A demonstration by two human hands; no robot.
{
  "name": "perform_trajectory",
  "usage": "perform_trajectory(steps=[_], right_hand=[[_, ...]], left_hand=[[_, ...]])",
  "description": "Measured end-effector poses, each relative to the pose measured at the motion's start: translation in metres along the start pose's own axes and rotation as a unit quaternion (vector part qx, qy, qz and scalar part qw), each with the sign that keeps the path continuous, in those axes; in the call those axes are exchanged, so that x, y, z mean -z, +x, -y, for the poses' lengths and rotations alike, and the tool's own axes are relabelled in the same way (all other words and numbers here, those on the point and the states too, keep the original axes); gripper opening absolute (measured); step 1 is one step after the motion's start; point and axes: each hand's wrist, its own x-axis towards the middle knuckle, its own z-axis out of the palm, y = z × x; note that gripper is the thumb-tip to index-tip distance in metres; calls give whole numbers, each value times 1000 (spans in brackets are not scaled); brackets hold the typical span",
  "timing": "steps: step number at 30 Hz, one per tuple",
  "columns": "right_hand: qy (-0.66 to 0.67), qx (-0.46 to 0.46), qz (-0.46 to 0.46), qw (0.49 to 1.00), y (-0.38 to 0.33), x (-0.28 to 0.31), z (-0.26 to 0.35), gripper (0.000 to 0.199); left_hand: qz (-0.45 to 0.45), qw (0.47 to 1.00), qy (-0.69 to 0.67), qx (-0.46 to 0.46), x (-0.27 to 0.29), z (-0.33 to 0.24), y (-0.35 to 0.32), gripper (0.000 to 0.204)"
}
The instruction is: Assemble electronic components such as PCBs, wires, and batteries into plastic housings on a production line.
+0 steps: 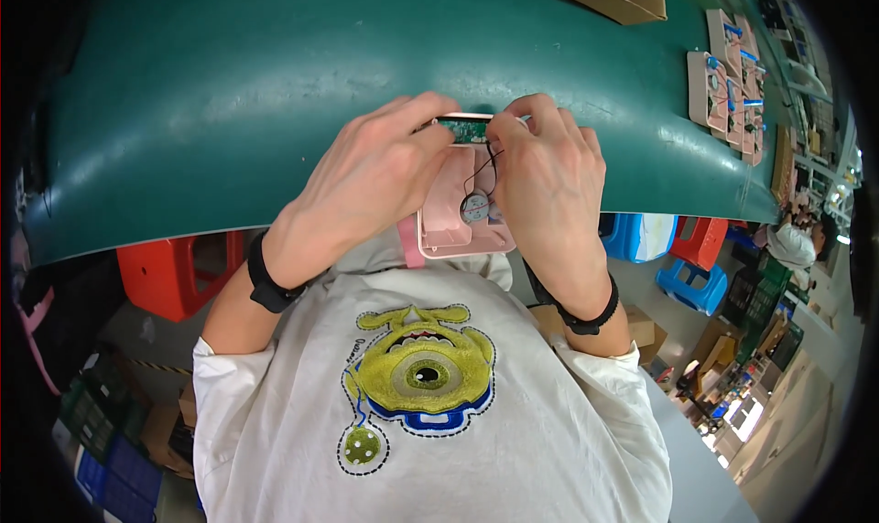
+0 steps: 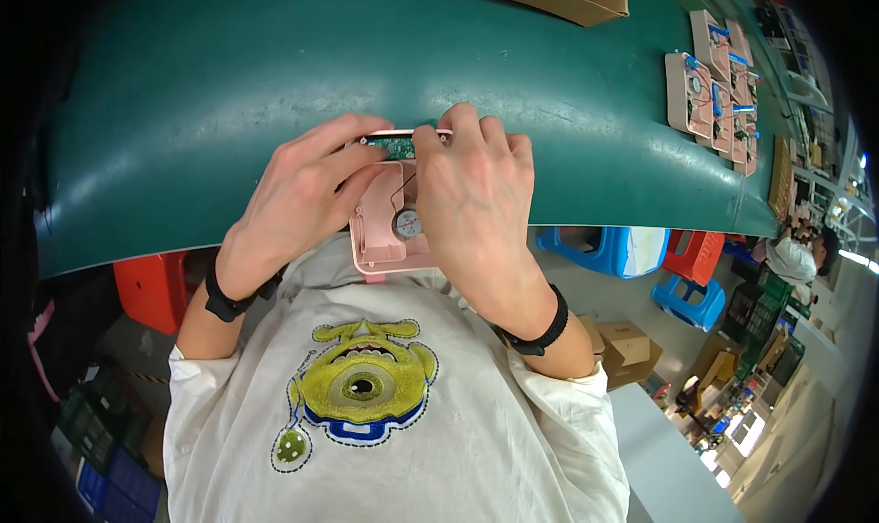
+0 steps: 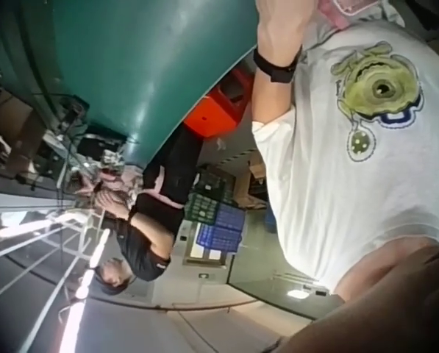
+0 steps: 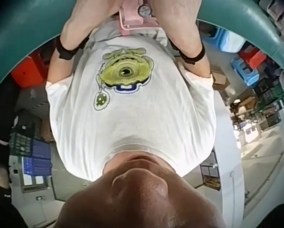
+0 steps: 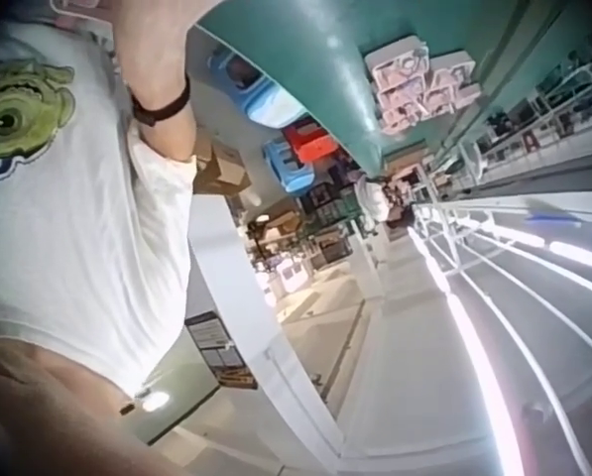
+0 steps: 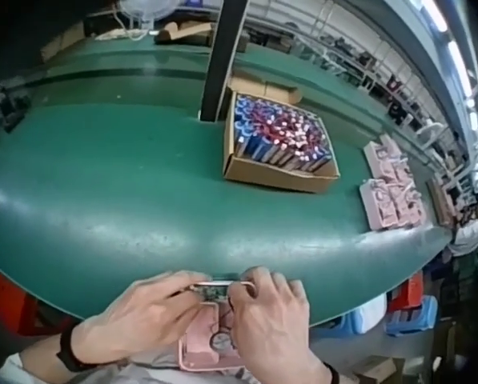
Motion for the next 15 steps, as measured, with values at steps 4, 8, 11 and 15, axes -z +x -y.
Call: perform_trajectory(steps=[4,8,11,15], right_hand=[[27,-3,0,1000,-3,-1,-1,14],[27,-8,0,1000,-4,0,1,14],[39,-9,12,999,-3,1,0,13],[39,-14,27,999,-2,2,0,14]], left_hand=[[-21,998,-15,55,-3,-4,-6,8],[-56,997,32,46,-9,-5,-13,15],[-64,996,5,68,-10,-5,-15,18],[-97,987,-42,119,-15,-4,-15,22]])
